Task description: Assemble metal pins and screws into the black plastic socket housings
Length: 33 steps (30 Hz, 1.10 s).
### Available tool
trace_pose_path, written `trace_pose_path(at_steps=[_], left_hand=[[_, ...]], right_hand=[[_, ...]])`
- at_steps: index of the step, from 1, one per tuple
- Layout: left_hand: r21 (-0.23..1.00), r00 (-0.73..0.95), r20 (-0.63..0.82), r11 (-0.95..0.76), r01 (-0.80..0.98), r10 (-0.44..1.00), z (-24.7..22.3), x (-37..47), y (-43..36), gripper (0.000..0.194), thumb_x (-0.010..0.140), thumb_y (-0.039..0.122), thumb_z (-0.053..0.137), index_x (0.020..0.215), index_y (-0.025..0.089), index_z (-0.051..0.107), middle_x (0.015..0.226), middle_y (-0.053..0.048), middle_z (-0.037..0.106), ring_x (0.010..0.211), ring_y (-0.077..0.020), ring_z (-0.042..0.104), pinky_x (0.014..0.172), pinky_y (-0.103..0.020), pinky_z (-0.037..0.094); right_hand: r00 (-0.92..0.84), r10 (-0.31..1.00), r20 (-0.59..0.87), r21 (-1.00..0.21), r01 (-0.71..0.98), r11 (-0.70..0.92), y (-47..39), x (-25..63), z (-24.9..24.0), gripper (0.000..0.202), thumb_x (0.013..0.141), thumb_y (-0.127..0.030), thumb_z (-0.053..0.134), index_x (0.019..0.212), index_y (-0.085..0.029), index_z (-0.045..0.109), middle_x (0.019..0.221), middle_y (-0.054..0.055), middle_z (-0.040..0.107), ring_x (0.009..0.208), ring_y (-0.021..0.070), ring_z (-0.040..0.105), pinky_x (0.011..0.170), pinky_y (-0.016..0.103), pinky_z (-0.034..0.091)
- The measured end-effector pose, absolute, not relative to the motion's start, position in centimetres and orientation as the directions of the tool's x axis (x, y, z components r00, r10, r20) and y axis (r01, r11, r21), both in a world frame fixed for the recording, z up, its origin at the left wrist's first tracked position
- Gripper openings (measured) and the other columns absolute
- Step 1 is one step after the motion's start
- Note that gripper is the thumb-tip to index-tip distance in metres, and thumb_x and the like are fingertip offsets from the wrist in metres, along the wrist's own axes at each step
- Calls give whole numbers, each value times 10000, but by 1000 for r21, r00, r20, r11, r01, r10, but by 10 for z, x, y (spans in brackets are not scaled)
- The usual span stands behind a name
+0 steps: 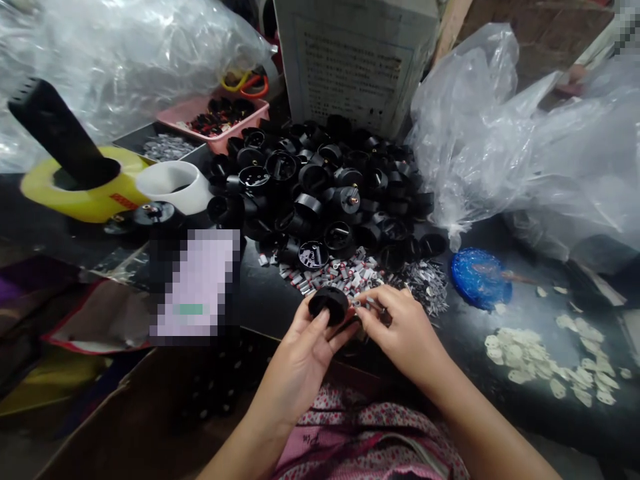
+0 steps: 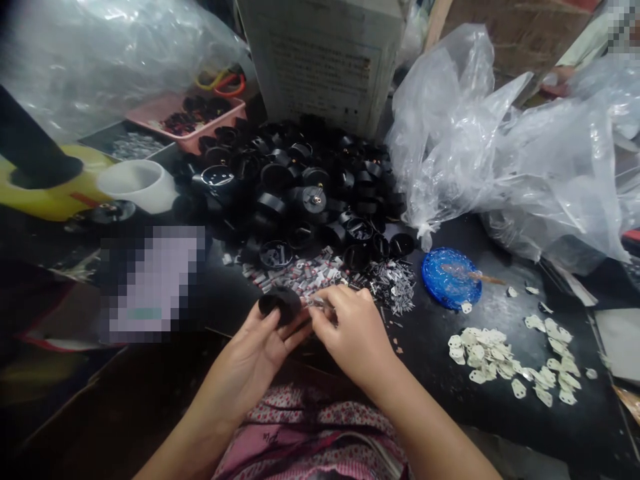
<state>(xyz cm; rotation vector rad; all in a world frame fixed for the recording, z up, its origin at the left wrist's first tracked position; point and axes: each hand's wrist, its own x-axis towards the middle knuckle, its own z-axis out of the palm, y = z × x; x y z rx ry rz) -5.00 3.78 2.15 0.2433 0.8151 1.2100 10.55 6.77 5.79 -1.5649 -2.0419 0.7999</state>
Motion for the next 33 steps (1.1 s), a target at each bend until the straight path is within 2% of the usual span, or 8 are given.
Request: trace_pose_path(at_steps=[7,13,18,23,25,27,30,33], left_hand=[[475,165,-419,371,-798,893,16,-47,39,127,942,208,583,1034,250,659,1132,-24,732,1022,-245,717,898,-406,590],[429,231,-415,413,-803,880,17,-52,37,121,916,230,630,1008,242,709,1032,-22,768,942,-212,736,855,-371,612],[562,102,-415,343,-753,904,18,-53,38,178,875,214,689,1051,224,710,1059,-41,762,952,-191,726,873,-321,601],[654,31,-404,312,-689,914,13,-51,37,163,843,249,730,1002,221,712,993,-35,757,927,-173,713,842,-289,605],[698,-47,-387,259,-668,921,12,-52,37,151,849,248,723,996,220,710,1023,-32,746,960,-172,705,881,-292,591],[716,-140,-369,186,-673,919,12,-53,39,137,864,246,702,1000,223,708,1062,-29,734,997,-176,696,921,-311,577],[668,-194,-385,127,-733,902,13,-51,41,131,885,240,671,1011,227,707,1076,-36,733,1010,-183,691,952,-354,564],[593,-177,-429,129,-795,886,14,-46,42,154,894,227,654,1042,226,698,1037,-42,746,969,-184,702,943,-370,561]], right_hand=[[-253,968,6,-684,704,188,68,104,56,117,893,-174,622,977,-198,699,903,0,716,781,162,593,781,322,348],[-307,951,-36,-729,659,185,68,106,62,179,898,-147,604,1009,-236,713,902,-18,718,813,155,623,793,320,361],[-306,951,-40,-690,697,196,63,108,66,240,924,-233,626,1157,-246,679,941,3,718,839,172,632,797,337,358],[-362,930,-61,-671,705,231,60,108,64,209,919,-163,611,1100,-243,678,977,-13,721,869,154,631,795,315,351],[-370,928,-29,-610,742,277,67,107,62,253,940,-156,573,1160,-248,657,1022,-3,721,914,159,634,794,316,347],[-380,925,15,-474,811,342,79,103,61,251,957,-165,539,1166,-240,656,1042,19,717,948,182,636,791,336,334],[-440,898,23,-185,881,436,99,93,61,211,941,-148,522,1084,-195,671,993,59,704,899,228,642,766,374,304],[-504,863,-11,-7,864,504,112,82,64,147,928,-154,527,990,-177,658,933,68,682,809,234,637,747,388,278]])
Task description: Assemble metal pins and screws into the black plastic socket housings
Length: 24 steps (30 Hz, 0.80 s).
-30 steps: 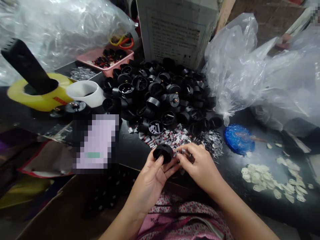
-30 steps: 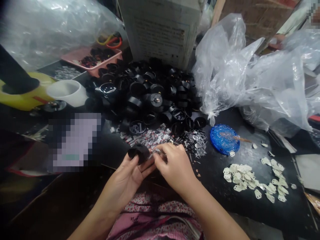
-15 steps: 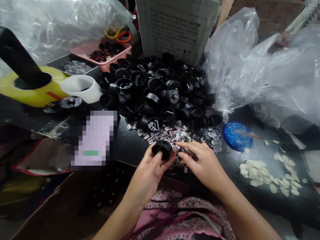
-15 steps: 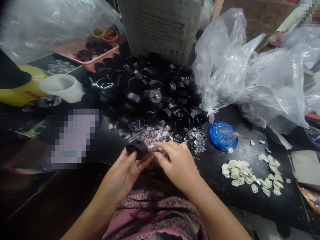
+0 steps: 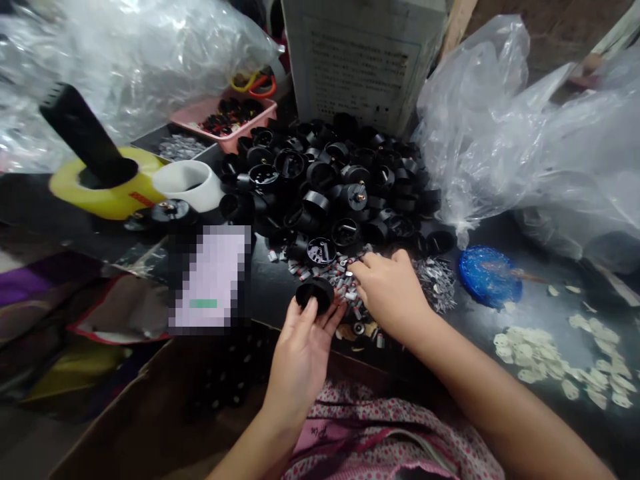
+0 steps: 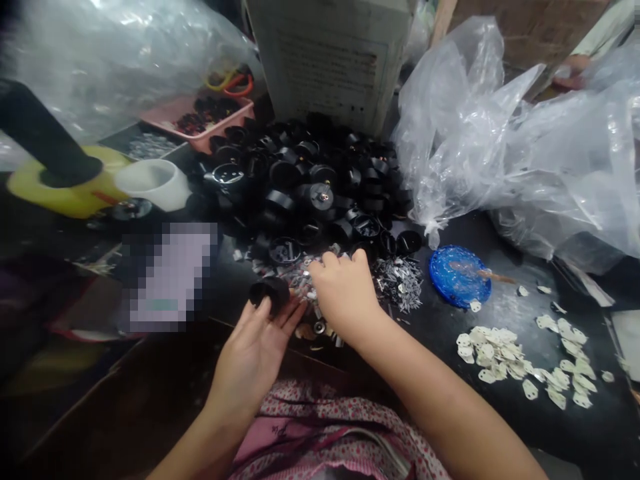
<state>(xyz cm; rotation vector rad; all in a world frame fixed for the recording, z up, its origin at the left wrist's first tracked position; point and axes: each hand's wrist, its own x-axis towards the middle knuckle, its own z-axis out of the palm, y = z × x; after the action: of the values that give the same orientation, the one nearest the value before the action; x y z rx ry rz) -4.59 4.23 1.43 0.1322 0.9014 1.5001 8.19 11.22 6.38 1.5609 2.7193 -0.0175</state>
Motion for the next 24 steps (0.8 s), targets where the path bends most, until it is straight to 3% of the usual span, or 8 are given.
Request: trace_pose_path(at_steps=[3,6,12,14,16,19,21,24], left_hand=[[531,-160,-463,128,-838,872,18,-39,43,176,901,204,642,1071,226,681,1033,-38,748,956,-179,701,936,-369,551],[477,-145,-492,126,-870,859,22,-34,42,181,890,190,656,1064,239,670,1079,-26,739,953,-166,698,928,-358,539],[533,-178,-458,109,-839,871,24,-35,42,154,892,220,645,1041,213,683,1058,-57,741,910,-182,709,894,-364,545],[529,-159,-445,116,-841,881,27,-36,42,142,908,217,621,1032,230,691,1061,-38,744,940,-182,710,920,-355,536],[501,-106,-443,148,-853,890,31,-36,41,146,917,220,611,1032,241,700,1067,-26,748,986,-192,706,970,-359,517],[443,-40,-458,189,-877,888,29,-34,39,143,923,212,606,1011,248,713,1002,-1,764,962,-169,714,978,-323,523],[424,-13,-471,214,-880,882,23,-30,39,128,917,212,617,994,229,718,954,-10,771,927,-158,719,945,-304,546],[464,12,-469,258,-847,883,19,-21,38,116,879,238,673,973,201,731,934,-41,774,910,-179,724,911,-322,569]], right_hand=[[-570,821,-43,49,819,571,115,78,69,135,947,-184,511,958,-190,645,938,75,668,794,229,627,738,391,263],[-622,782,-49,20,782,623,116,80,73,141,922,-141,532,950,-194,659,904,79,670,745,223,615,701,383,246],[-660,750,-45,-25,752,659,130,84,65,114,829,-72,585,840,-172,638,843,81,659,706,223,605,667,363,280],[-611,791,32,-190,774,605,128,90,64,78,815,-113,615,836,-186,635,823,65,664,702,217,597,666,350,331],[-460,885,77,-455,773,442,116,99,66,29,827,-192,627,854,-201,637,788,38,672,662,193,582,629,319,372],[-189,982,-17,-792,602,103,88,112,70,104,854,-314,620,865,-212,638,714,-9,652,561,140,539,537,265,392],[-65,995,-80,-891,453,-42,70,116,70,138,847,-347,641,847,-209,636,696,-25,631,573,125,545,543,245,424],[21,994,-105,-925,365,-105,55,120,67,127,835,-330,672,840,-207,641,713,-32,632,610,114,556,577,230,451]])
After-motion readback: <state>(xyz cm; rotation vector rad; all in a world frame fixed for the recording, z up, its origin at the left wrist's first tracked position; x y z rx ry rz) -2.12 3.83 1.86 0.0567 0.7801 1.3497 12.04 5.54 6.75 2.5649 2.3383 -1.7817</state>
